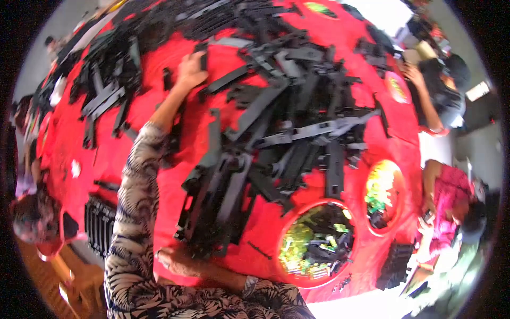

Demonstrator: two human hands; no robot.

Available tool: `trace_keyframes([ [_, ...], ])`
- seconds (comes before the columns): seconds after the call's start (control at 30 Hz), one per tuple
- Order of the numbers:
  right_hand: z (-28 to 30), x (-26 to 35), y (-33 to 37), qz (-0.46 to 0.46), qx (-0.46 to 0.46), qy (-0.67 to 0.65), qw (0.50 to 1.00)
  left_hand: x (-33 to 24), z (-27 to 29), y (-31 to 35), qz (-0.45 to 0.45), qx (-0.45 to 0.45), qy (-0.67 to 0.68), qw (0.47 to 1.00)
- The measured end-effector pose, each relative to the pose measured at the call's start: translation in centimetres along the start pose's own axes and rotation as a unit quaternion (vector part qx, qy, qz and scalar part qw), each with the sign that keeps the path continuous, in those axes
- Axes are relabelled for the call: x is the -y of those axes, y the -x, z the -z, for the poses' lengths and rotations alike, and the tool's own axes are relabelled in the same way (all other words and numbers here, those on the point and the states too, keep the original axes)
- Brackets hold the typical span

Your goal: The person assembles plastic parts by fitting small green and black pieces into black plastic components, then reaches across the table to sort and gather more plastic components from a pile.

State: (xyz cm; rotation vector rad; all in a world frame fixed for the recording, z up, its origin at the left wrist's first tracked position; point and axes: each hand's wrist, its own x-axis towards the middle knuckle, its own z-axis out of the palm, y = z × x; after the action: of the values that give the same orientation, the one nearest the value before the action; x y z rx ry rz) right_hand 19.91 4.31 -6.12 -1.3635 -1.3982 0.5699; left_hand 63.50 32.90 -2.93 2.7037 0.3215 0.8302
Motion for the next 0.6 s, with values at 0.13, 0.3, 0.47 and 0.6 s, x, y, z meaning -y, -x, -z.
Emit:
trace_keyframes([
  [0.13,-5.3,-3.3,1.2,0.03,-0.04,-0.034,0.998,3.5,-0.3,-1.0,0.025,-0.001,0.027,0.999],
  [0.3,0.0,-2.1,-1.7,0.001,0.045,0.086,0.995,1.6,1.1,1.5,0.116,0.056,-0.01,0.992],
  [0.47,1.8,-3.6,-2.3,-0.031,-0.016,0.185,0.982,-3.7,1.8,3.7,0.173,0.057,0.001,0.983],
  [0.6,9.4,-2.4,0.5,-0.053,-0.057,0.244,0.967,-4.8,4.1,4.8,0.08,0.118,0.013,0.99],
])
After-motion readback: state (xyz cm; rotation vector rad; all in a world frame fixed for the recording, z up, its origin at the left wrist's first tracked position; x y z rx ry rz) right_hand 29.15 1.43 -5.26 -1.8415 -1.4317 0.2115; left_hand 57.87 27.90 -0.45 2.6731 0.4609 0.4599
